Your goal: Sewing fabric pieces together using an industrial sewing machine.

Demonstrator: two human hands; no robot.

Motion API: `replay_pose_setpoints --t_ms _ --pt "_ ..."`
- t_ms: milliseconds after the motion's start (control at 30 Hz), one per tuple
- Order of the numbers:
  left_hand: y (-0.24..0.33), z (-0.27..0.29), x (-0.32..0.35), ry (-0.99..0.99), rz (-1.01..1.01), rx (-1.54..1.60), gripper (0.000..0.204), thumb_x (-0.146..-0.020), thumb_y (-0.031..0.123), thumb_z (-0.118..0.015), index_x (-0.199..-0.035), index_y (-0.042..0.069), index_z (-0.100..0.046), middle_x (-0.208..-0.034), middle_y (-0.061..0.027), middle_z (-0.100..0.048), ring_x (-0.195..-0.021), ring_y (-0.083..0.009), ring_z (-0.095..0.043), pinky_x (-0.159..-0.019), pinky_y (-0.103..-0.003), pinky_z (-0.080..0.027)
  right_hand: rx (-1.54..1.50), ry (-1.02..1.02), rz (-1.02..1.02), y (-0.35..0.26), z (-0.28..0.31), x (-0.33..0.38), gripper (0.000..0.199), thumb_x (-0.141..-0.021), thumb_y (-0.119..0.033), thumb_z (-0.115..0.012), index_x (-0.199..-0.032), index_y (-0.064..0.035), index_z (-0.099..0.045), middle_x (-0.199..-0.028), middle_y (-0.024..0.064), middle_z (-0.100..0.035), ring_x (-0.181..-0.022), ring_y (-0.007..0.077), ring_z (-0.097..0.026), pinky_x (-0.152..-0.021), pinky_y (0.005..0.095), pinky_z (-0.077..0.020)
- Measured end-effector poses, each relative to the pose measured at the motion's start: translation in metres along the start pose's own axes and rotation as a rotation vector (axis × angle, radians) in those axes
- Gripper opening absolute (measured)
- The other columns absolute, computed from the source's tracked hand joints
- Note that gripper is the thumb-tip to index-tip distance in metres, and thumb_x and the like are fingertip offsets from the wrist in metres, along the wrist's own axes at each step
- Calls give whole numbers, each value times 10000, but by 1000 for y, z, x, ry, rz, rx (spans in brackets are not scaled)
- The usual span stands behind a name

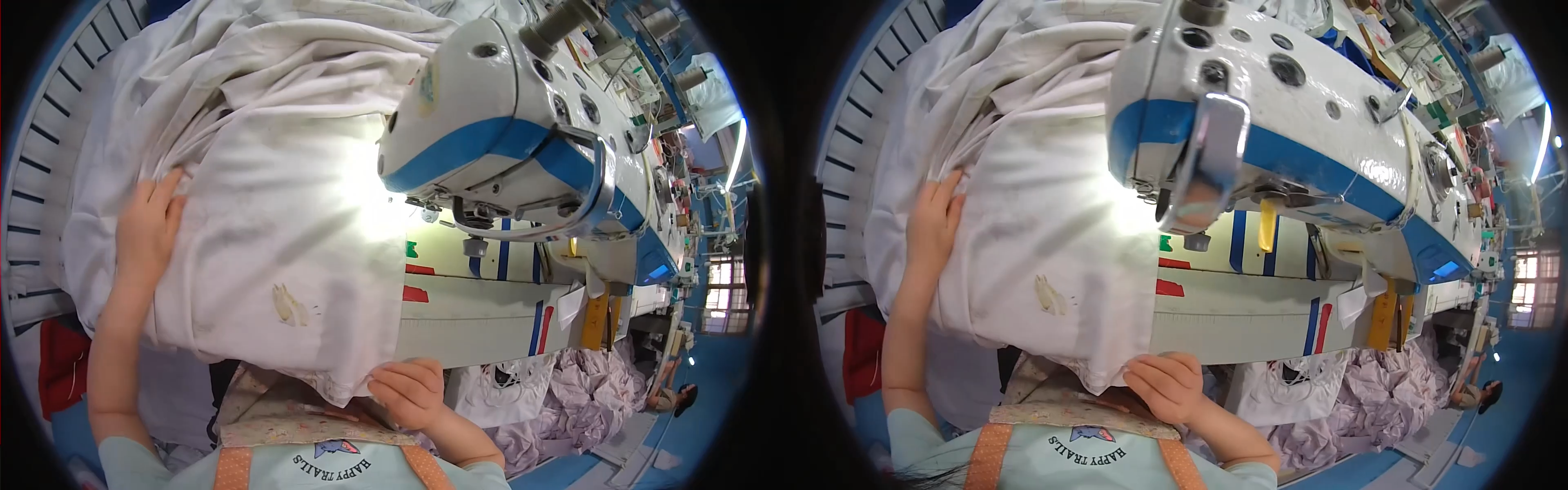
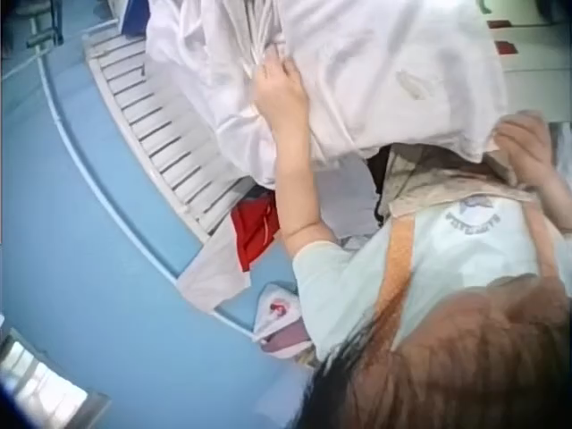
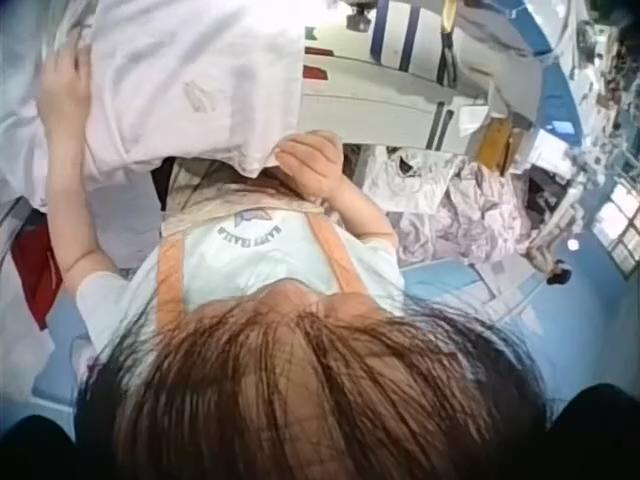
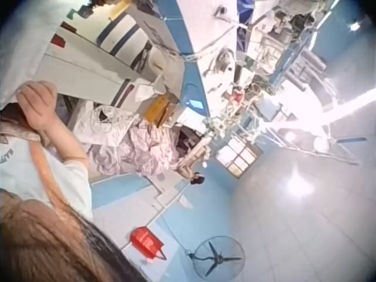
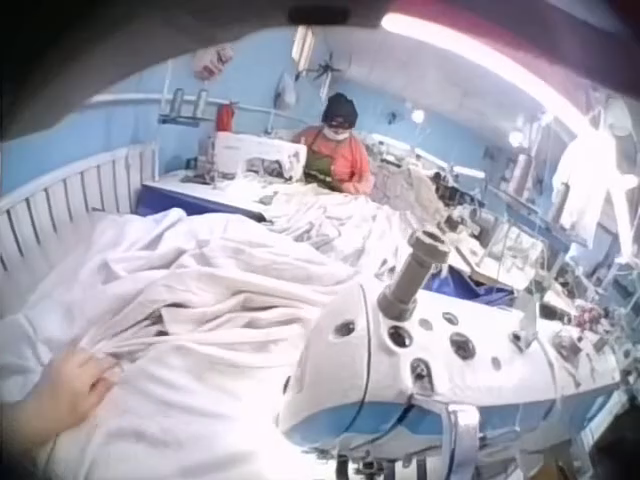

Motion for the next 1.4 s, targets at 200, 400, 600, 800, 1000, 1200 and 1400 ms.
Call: replay_pose_setpoints --t_ms 200,400,600,800,1000,1200,1400 --pt "-37 -39 -154 138 -298 -33 265 -919 182 -583 -1156 94 -659 -987 -180 -654 -895 -388 -636 -799 -478 -515 -17 0 -22 -7 -6 -10 210 -722 -118 -648 -917 -91 -720 -1034 40 -711 -921 192 -659 -768 307 -460" --pt "96 -31 -187 114 -514 26 278 -894 219 -585 -1095 59 -691 -1103 -171 -676 -1032 -354 -639 -923 -432 -504 -18 2 -66 -10 -12 -14 249 -669 -118 -652 -907 -100 -720 -1001 16 -710 -894 185 -667 -747 304 -468" --pt "169 -59 -152 -73 -681 334 425 -903 319 -613 -1231 48 -625 -1193 -158 -611 -1130 -330 -581 -968 -428 -470 -20 13 -62 -9 -16 -10 191 -687 -106 -683 -872 -106 -732 -974 8 -710 -889 188 -660 -681 315 -485" --pt "155 -17 -77 -115 -646 211 577 -814 207 -690 -1356 80 -539 -1457 -199 -457 -1355 -385 -419 -1131 -451 -343 -85 8 -54 -7 -14 -2 274 -702 -114 -671 -970 -62 -699 -1077 62 -685 -999 238 -640 -782 361 -506" --pt "70 11 12 -192 -570 70 598 -738 69 -694 -1322 42 -567 -1470 -174 -455 -1404 -369 -358 -1167 -447 -281 -92 7 -75 -7 -14 8 316 -710 -122 -668 -1012 -30 -651 -1123 81 -632 -1059 273 -603 -873 425 -481" --pt "148 52 31 -197 -593 452 347 -696 -65 -683 -1033 -14 -614 -1084 -152 -623 -994 -375 -590 -859 -443 -473 -136 -5 -58 -6 -17 1 267 -754 -118 -666 -1006 -34 -638 -1131 102 -638 -1086 306 -604 -891 443 -487" --pt "212 17 50 -53 -849 583 322 -672 -34 -678 -986 21 -627 -1007 -131 -599 -939 -342 -573 -819 -427 -472 365 275 -375 69 125 24 135 -823 -33 -667 -958 -33 -672 -980 133 -707 -891 311 -692 -732 368 -560"
Point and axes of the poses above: each hand's wrist, its own x-axis away from the middle knuckle, its own z-axis out of the back of the hand, y = z × x, the point moved 6 cm from there along -x, towards the middle knuckle
